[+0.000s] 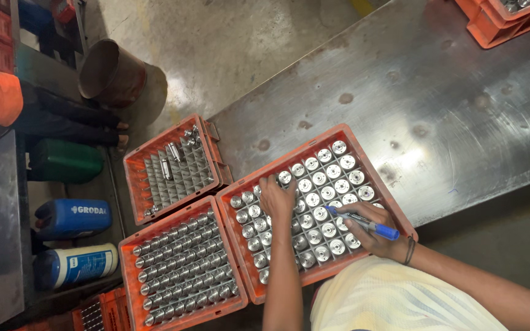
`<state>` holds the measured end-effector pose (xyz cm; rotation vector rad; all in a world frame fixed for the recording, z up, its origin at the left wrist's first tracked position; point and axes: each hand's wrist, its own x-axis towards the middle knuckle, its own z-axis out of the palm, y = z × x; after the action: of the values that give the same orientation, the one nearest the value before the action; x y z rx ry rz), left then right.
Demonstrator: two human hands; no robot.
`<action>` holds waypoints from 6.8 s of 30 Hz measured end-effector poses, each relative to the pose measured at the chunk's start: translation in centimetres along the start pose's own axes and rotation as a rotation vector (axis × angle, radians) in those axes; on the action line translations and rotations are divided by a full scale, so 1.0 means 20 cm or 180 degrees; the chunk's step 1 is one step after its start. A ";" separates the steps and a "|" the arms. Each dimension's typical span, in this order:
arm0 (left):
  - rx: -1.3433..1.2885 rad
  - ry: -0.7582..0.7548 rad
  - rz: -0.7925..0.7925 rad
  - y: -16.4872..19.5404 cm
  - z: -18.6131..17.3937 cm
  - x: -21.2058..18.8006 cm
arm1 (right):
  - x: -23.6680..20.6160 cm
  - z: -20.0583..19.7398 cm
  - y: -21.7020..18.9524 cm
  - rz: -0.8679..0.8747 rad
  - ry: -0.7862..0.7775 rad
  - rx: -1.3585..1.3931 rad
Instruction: The person picks up small cylindrical metal parts from an orange crate, marks them with a blue marker, and places them into another crate. The process is repeated for multiple parts.
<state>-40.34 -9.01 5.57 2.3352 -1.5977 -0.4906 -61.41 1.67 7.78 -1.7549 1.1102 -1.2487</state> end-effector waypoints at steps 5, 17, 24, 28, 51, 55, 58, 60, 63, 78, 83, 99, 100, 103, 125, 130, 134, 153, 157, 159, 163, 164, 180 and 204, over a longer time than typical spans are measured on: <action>-0.0708 -0.0088 0.0102 -0.13 -0.11 0.11 | 0.00 -0.01 0.02 0.0201 -0.0024 -0.0073; -0.4981 -0.1393 -0.0565 -0.10 0.18 -0.25 | 0.06 0.08 0.02 -0.0682 -0.0164 -0.0355; -0.4811 -0.1285 -0.0678 -0.14 0.16 -0.28 | -0.01 0.10 0.01 -0.0644 -0.0397 -0.0143; -0.4907 -0.1389 -0.0444 -0.16 0.17 -0.28 | 0.02 0.11 0.00 -0.0724 -0.0409 -0.0092; -0.0202 0.0186 0.0513 -0.17 0.00 -0.03 | 0.08 0.08 0.03 -0.0280 -0.0048 -0.0178; -0.0371 0.0529 0.0432 -0.18 -0.01 -0.01 | 0.07 0.07 0.06 -0.0271 -0.0013 -0.0122; -0.0082 0.0279 0.0640 -0.17 0.03 -0.03 | 0.06 0.06 0.08 -0.0323 0.0036 -0.0101; 0.0161 -0.0036 0.0595 -0.16 0.03 -0.03 | 0.05 0.05 0.09 -0.0371 0.0052 -0.0089; 0.0070 -0.0349 0.0421 -0.19 -0.01 0.00 | 0.05 0.05 0.09 -0.0364 0.0074 -0.0106; -0.4912 -0.1328 -0.0623 -0.14 0.20 -0.21 | 0.09 0.11 0.04 -0.0963 -0.0349 -0.0340; -0.4642 -0.1338 -0.0165 -0.13 0.18 -0.20 | 0.05 0.11 0.05 -0.0464 -0.0232 -0.0164; -0.0432 -0.0099 0.0953 -0.18 0.01 -0.12 | 0.10 0.05 0.05 -0.0303 0.0088 -0.0089; -0.0393 -0.0188 0.0844 -0.18 0.03 -0.11 | 0.11 0.05 0.04 -0.0205 0.0086 -0.0084; -0.0176 -0.0012 0.0972 -0.16 0.12 -0.11 | 0.11 0.05 0.03 0.0048 -0.0019 -0.0198; -0.3225 -0.1018 0.1258 -0.13 -0.06 0.19 | 0.22 -0.04 -0.05 0.1999 -0.0098 0.0311; -0.5788 -0.1935 -0.0906 -0.04 0.10 0.05 | 0.18 -0.04 -0.08 0.0237 -0.0116 -0.0282; -0.5097 -0.1641 -0.0854 0.01 0.23 -0.06 | 0.15 0.00 -0.07 -0.0626 -0.0269 -0.0413; -0.5021 -0.1753 -0.0387 -0.02 0.21 -0.17 | 0.01 0.05 0.07 -0.0491 -0.0033 -0.0086; -0.1905 -0.0700 0.0480 -0.01 0.11 -0.16 | 0.02 0.05 0.11 -0.0261 0.0030 -0.0136; -0.1153 -0.0266 0.1150 -0.03 0.05 -0.15 | 0.02 0.04 0.12 -0.0097 0.0178 -0.0121; -0.0590 -0.0182 0.1126 -0.07 -0.01 -0.16 | 0.00 0.01 0.14 -0.0103 0.0198 -0.0063; -0.0771 -0.0150 0.1082 -0.08 0.00 -0.17 | 0.00 0.01 0.14 -0.0067 0.0186 -0.0062; -0.3454 -0.1201 0.0600 -0.23 0.03 -0.08 | 0.01 0.03 0.14 -0.0622 -0.0024 -0.0183; -0.2126 -0.0736 0.0774 -0.12 0.10 -0.28 | -0.03 0.05 0.14 -0.0633 -0.0187 -0.0023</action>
<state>-41.13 -2.98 3.42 1.6133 -1.4765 -1.0706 -61.25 1.25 4.81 -1.9326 0.9254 -1.3018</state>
